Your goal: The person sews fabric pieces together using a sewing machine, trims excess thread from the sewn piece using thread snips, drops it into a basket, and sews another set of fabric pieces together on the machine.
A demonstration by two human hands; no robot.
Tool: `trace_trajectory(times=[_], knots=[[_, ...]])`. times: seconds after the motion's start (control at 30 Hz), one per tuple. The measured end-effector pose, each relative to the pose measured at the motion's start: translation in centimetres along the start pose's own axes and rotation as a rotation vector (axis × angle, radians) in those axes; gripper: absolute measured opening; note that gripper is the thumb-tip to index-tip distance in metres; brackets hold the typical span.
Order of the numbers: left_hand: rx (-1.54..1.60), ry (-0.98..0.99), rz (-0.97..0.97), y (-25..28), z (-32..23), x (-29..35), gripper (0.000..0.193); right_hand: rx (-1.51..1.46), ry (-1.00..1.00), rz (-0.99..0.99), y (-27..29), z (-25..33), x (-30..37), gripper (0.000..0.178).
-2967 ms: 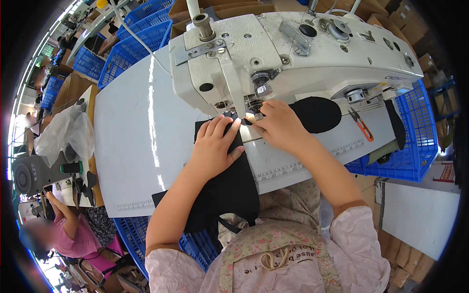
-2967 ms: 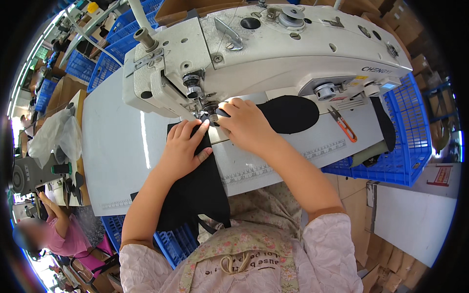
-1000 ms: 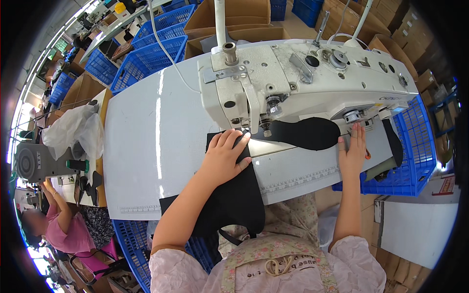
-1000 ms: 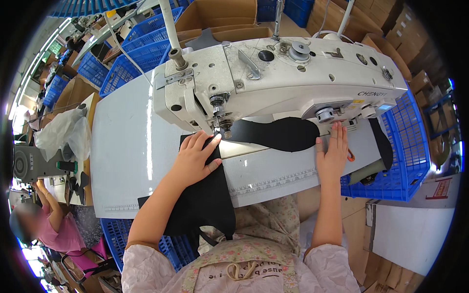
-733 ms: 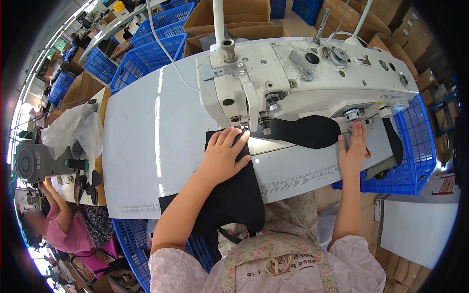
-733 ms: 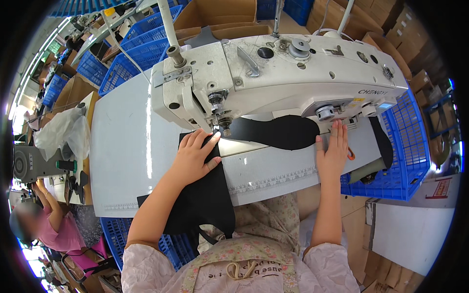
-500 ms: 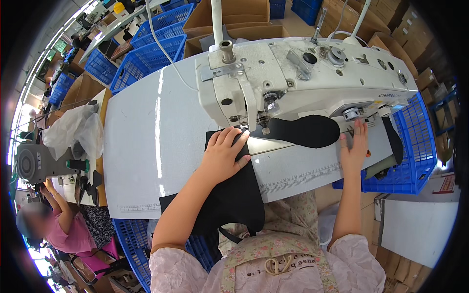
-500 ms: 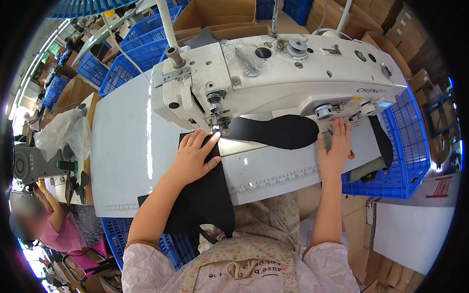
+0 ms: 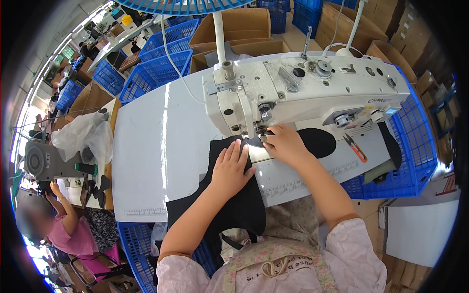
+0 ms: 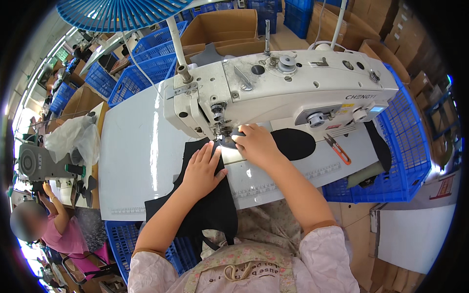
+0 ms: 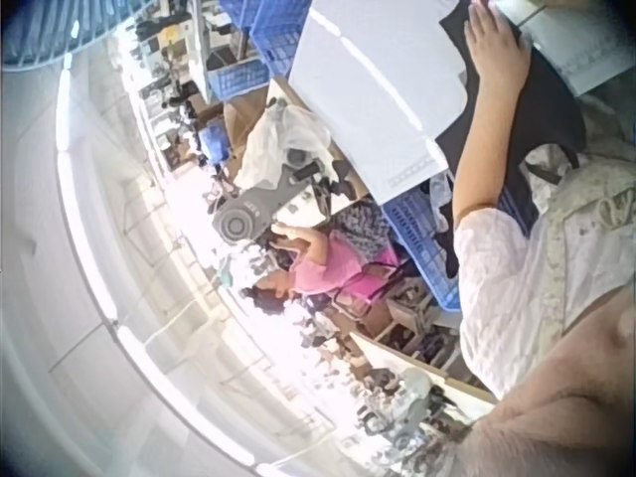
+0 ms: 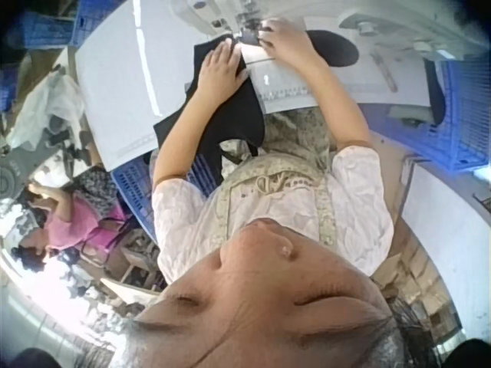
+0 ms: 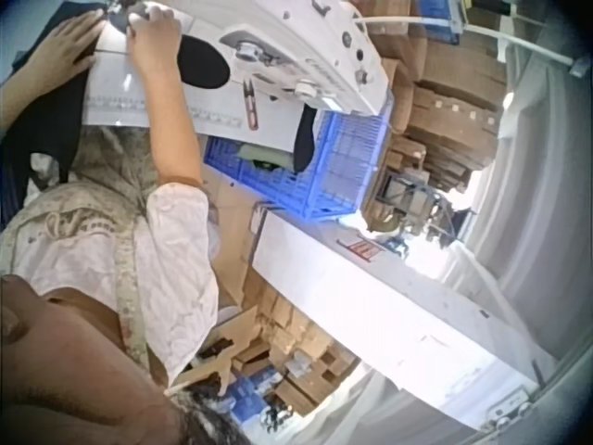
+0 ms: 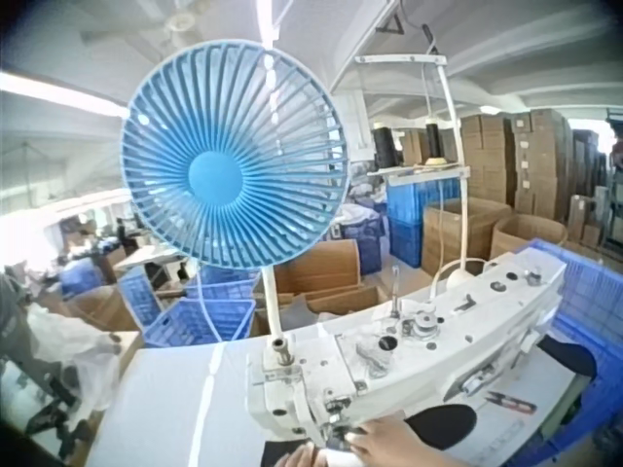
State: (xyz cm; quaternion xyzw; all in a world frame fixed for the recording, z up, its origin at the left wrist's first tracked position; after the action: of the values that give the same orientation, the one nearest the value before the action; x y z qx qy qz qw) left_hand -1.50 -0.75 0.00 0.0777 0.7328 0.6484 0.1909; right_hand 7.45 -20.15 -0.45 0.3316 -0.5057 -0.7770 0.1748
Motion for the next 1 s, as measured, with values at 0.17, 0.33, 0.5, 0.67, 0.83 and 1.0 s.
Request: trace_trajectory(times=[0.17,0.33,0.5,0.67,0.83,1.0], knots=[[0.026,0.010,-0.005,-0.3,0.3,-0.2,0.062,0.018,0.019,-0.024,-0.3,-0.1,0.1,0.018],[0.016,0.015,-0.030,-0.8,0.4,-0.5,0.059,0.049,0.030,-0.053,-0.5,0.3,0.2,0.019],[-0.063,0.043,0.004,-0.9,0.0,-0.3,0.064,0.016,-0.038,0.011,-0.4,1.6,0.3,0.017],[-0.058,0.065,0.034,-0.6,-0.9,0.1,0.073,0.012,-0.101,0.063,-0.5,3.0,1.4,0.022],[-0.078,0.060,0.045,-0.6,-0.9,0.8,0.074,-0.018,-0.064,-0.015,-0.7,3.3,2.8,0.026],[-0.078,0.040,0.123,0.5,-1.5,1.2,0.073,-0.111,-0.165,-0.004,-0.7,4.8,3.7,0.026]])
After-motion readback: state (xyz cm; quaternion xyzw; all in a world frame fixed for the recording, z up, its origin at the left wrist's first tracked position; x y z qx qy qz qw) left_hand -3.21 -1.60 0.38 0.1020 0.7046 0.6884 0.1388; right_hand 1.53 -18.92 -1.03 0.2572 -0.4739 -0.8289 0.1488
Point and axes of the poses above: each hand's wrist, its own x-axis away from the middle knuckle, its own y-axis out of the back of the hand, z = x × y, the point moved 1 cm from there along -x, towards the middle knuckle, and after that the axes turned 2 degrees about z, right-handed, at the moved point
